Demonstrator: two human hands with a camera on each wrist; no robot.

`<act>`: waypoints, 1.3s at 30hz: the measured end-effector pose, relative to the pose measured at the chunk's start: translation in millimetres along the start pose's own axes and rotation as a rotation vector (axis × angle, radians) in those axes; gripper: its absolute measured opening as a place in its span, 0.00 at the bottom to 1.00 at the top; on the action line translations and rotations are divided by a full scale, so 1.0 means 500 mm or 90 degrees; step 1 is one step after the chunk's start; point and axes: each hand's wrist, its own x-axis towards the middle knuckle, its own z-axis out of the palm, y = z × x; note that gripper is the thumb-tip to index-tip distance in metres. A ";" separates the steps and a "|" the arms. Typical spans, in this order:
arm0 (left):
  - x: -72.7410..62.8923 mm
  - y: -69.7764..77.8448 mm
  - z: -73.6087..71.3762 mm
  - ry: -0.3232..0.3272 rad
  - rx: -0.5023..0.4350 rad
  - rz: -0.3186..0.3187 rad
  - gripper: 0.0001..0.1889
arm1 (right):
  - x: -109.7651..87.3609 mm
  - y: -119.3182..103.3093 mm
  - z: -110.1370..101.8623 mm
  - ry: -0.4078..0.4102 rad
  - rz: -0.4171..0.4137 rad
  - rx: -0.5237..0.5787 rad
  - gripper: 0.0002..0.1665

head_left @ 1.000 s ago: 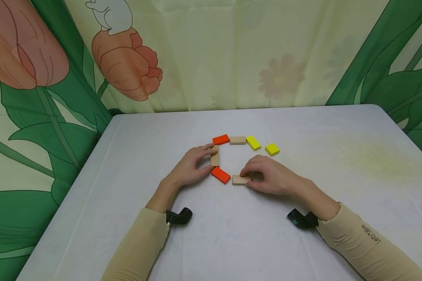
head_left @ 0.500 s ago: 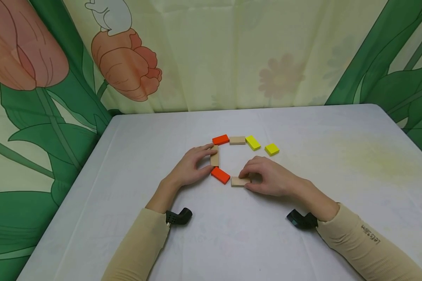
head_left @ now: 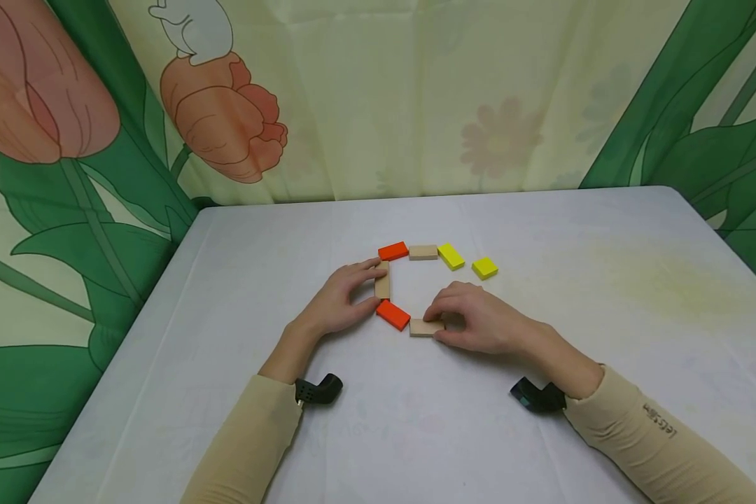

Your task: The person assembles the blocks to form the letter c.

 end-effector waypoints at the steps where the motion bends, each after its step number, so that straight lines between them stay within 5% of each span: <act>1: 0.000 0.000 0.000 0.000 -0.001 0.000 0.27 | 0.000 -0.001 0.000 0.000 0.001 0.000 0.12; 39: 0.001 0.001 -0.001 -0.006 -0.001 -0.004 0.27 | 0.001 -0.008 0.000 -0.004 0.011 -0.003 0.12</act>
